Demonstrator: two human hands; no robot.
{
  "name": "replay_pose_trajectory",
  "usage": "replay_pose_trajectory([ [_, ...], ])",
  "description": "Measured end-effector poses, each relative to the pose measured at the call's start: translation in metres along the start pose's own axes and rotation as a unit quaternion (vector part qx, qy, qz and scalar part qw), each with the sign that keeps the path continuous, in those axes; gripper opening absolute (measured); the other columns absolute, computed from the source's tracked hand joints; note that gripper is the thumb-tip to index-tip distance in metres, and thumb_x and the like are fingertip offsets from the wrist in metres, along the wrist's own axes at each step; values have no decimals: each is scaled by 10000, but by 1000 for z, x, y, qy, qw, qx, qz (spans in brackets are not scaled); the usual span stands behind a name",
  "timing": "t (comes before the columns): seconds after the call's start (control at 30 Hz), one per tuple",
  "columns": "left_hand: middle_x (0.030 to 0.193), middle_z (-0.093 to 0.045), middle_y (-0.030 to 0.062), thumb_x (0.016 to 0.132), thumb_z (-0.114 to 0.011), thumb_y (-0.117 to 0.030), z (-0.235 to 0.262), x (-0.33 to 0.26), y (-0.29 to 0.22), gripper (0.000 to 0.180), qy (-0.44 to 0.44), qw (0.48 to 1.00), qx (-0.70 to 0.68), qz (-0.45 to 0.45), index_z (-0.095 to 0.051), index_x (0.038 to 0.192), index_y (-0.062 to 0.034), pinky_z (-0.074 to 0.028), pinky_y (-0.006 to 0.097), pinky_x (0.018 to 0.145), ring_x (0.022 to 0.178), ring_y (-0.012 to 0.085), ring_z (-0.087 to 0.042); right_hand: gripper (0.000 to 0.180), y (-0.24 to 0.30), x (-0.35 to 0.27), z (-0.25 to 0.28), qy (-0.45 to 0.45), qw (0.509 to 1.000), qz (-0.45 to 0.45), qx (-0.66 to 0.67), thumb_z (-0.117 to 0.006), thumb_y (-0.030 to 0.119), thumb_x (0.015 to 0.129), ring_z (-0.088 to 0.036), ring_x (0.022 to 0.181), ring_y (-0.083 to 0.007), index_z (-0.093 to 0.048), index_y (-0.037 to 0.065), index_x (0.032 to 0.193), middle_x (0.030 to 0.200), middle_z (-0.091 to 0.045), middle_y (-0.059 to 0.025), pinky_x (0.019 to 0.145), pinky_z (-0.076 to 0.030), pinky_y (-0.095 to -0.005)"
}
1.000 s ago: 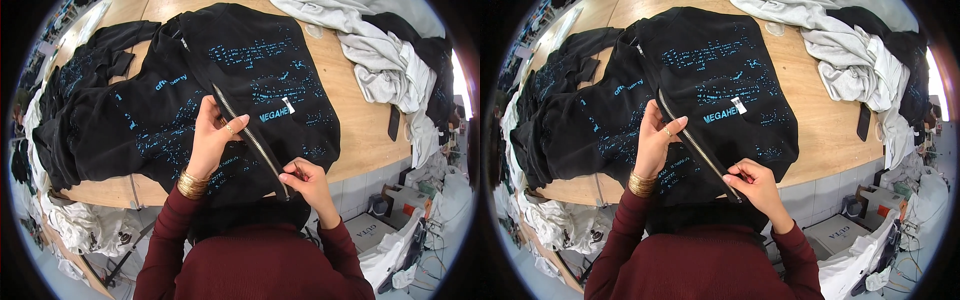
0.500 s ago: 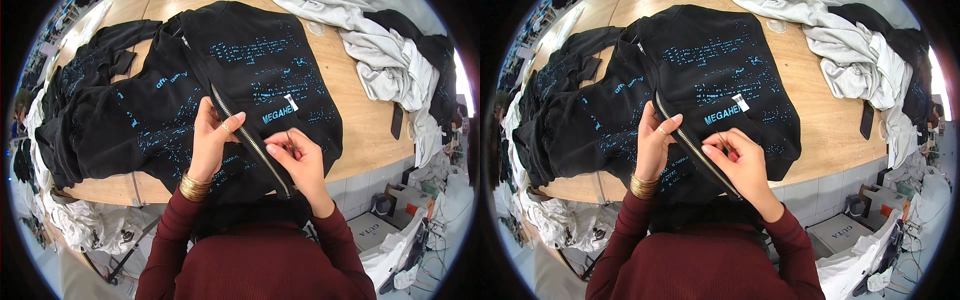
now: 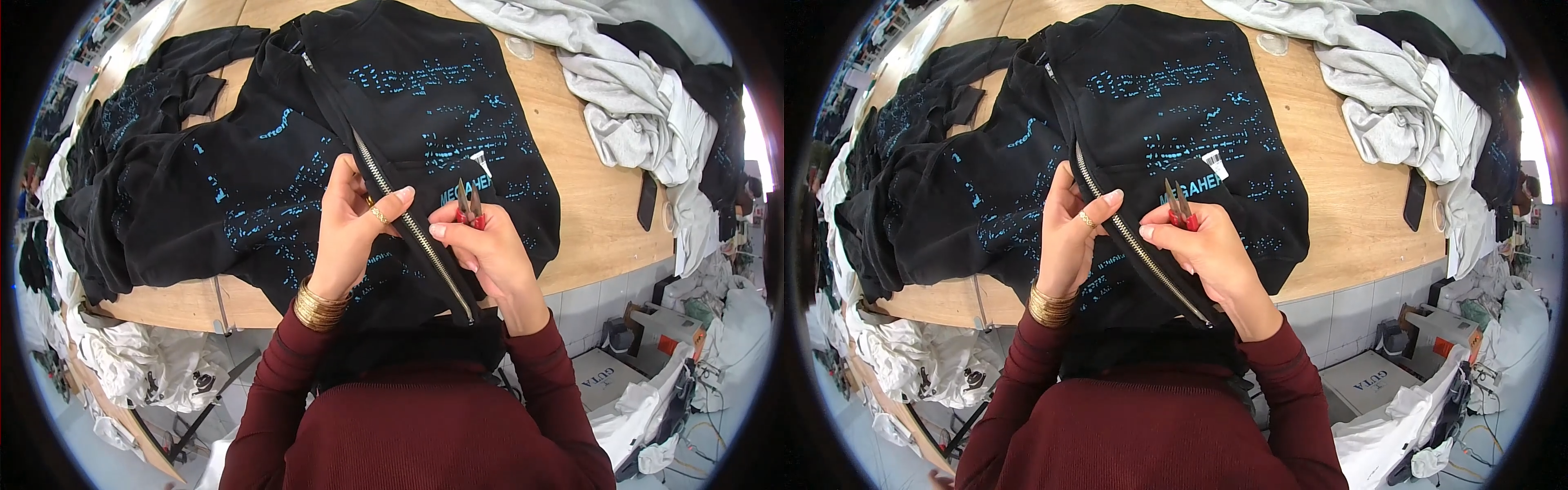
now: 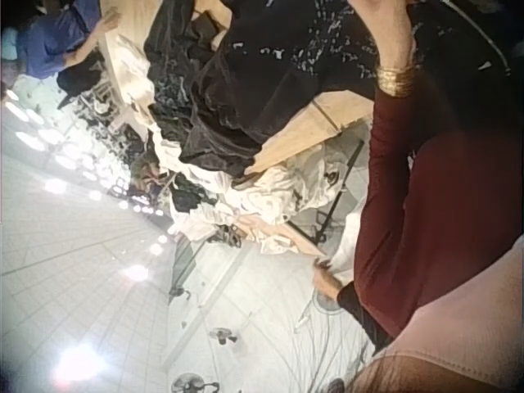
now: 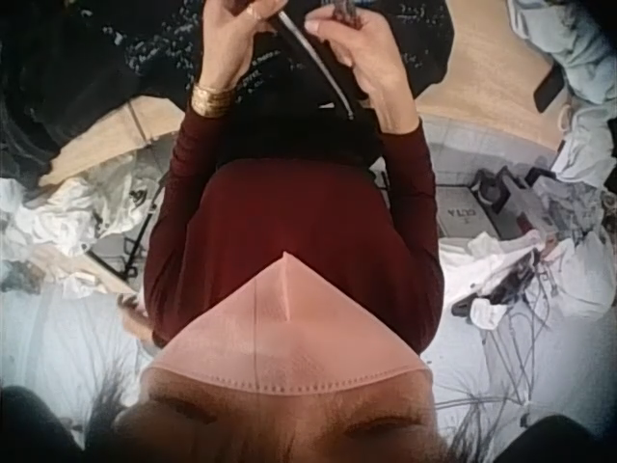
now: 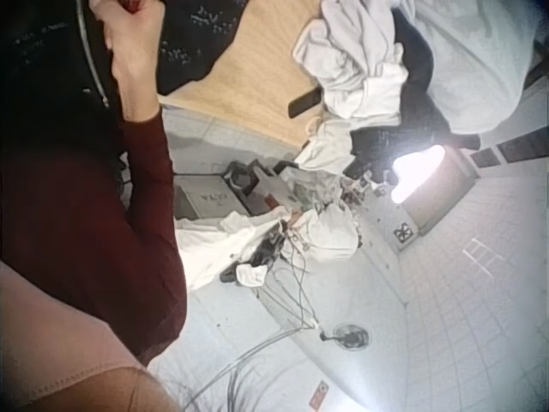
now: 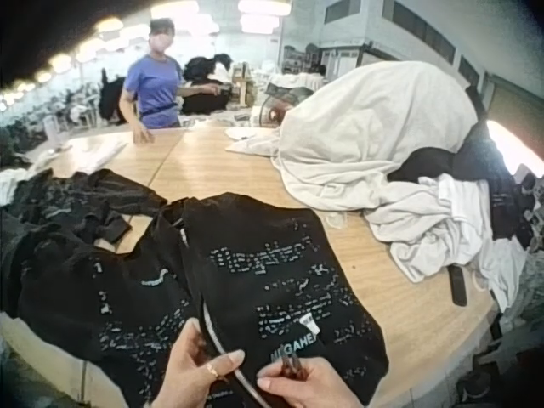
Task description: Trim excess thread or adjust zipper stoppers on black hoodies using small snips in a factory setting.
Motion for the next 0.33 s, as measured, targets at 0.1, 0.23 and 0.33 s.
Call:
replay_pose_trajectory([
  [0.1, 812, -539, 19, 800, -668, -19, 1, 0, -1, 285, 11, 1000, 12, 1, -444, 976, -36, -485, 193, 520, 668, 74, -579, 101, -1, 1, 1, 19, 1000, -13, 20, -677, 71, 777, -351, 419, -10, -655, -10, 832, 633, -559, 5, 390, -220, -185],
  [0.23, 821, -536, 21, 801, -671, -23, 1, 0, 0, 288, 11, 1000, 10, 1, -442, 976, -36, -484, 194, 523, 664, 73, -579, 102, -2, 0, 1, 27, 998, -37, 51, -674, 71, 780, -350, 415, -10, -654, -12, 836, 630, -554, -6, 387, -216, -185],
  [0.33, 832, -537, 26, 803, -674, -28, 0, -1, 1, 290, 10, 1000, -4, 1, -443, 978, -40, -484, 195, 528, 668, 73, -580, 108, -4, 1, 1, 30, 996, -40, 71, -654, 76, 800, -354, 405, -14, -655, -16, 856, 630, -551, -19, 383, -222, -191],
])
Point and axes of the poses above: each hand's wrist, its own x-axis towards the middle knuckle, its own z-axis out of the back of the hand, y = z × x, the point moved 5 cm from there along x, towards the middle knuckle
